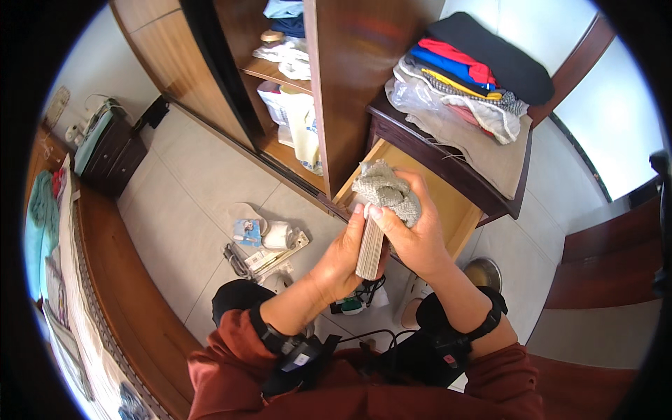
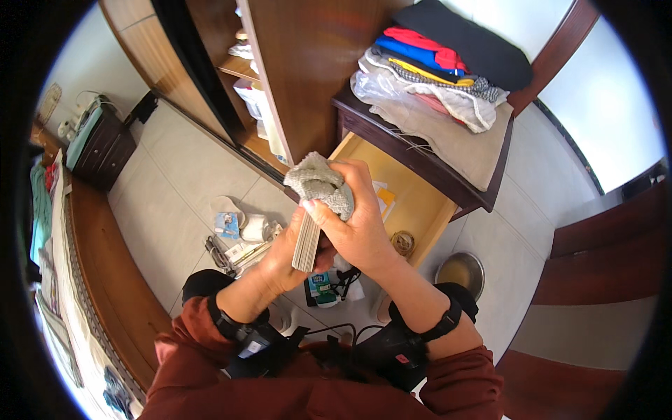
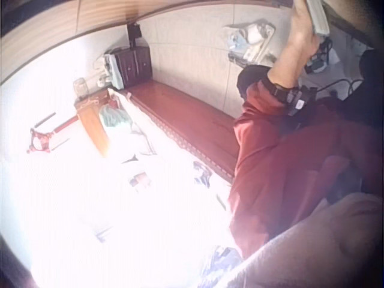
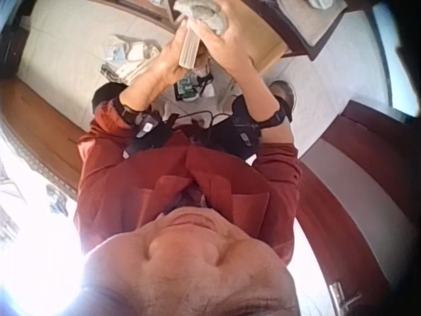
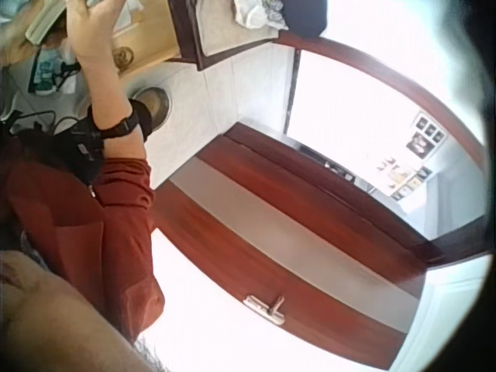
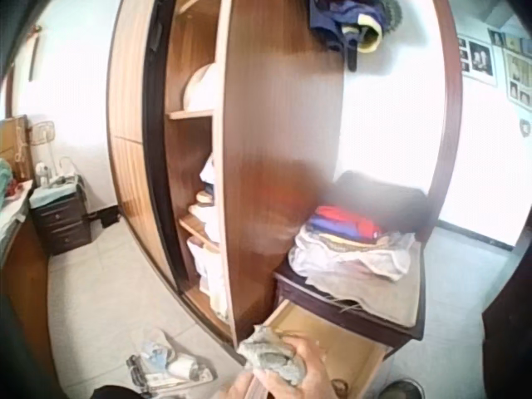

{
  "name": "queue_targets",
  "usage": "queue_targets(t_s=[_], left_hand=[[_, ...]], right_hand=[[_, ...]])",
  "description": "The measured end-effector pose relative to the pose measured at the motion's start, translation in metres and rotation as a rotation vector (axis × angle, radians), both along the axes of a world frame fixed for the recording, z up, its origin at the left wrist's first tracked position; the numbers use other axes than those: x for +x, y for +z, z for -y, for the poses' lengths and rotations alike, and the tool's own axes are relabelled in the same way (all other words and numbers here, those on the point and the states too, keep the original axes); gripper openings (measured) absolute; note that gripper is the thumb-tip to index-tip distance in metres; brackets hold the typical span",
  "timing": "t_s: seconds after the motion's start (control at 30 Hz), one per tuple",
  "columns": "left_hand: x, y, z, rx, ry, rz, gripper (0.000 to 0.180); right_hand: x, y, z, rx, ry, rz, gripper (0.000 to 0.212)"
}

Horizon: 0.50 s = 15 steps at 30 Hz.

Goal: The person cleans a wooden nightstand and its drawer using a wet cloth, removes various items including papers, a white cloth, a small box, and a bottle, wipes the surfaces, and places the items back into the drawer.

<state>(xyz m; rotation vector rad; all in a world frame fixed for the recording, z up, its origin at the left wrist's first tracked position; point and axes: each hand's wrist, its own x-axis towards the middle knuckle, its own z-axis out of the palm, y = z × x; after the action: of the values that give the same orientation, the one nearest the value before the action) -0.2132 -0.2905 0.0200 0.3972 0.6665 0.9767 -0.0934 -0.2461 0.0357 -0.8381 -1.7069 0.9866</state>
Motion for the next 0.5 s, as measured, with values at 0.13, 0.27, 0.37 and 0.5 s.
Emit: queue_targets(t_s=[0.13, 0.27, 0.37, 0.5], left_hand=[[0.001, -0.026, -0.018, -0.198, -0.096, 0.294, 0.052], [-0.016, -0.035, -0.031, -0.128, -0.224, 0.721, 0.048], [-0.015, -0.041, -0.027, -0.183, -0.318, 0.792, 0.043], [-0.017, -0.04, -0.022, -0.24, -0.414, 0.823, 0.04]], right_hand=[[0.02, -0.005, -0.018, -0.325, -0.111, -0.134, 0.033], [0.049, 0.011, -0.045, -0.7, -0.014, -0.817, 0.041], [0.048, 0.009, -0.044, -0.346, 0.273, -0.319, 0.046], [0.034, 0.0, -0.027, -0.583, 0.263, -0.136, 0.05]])
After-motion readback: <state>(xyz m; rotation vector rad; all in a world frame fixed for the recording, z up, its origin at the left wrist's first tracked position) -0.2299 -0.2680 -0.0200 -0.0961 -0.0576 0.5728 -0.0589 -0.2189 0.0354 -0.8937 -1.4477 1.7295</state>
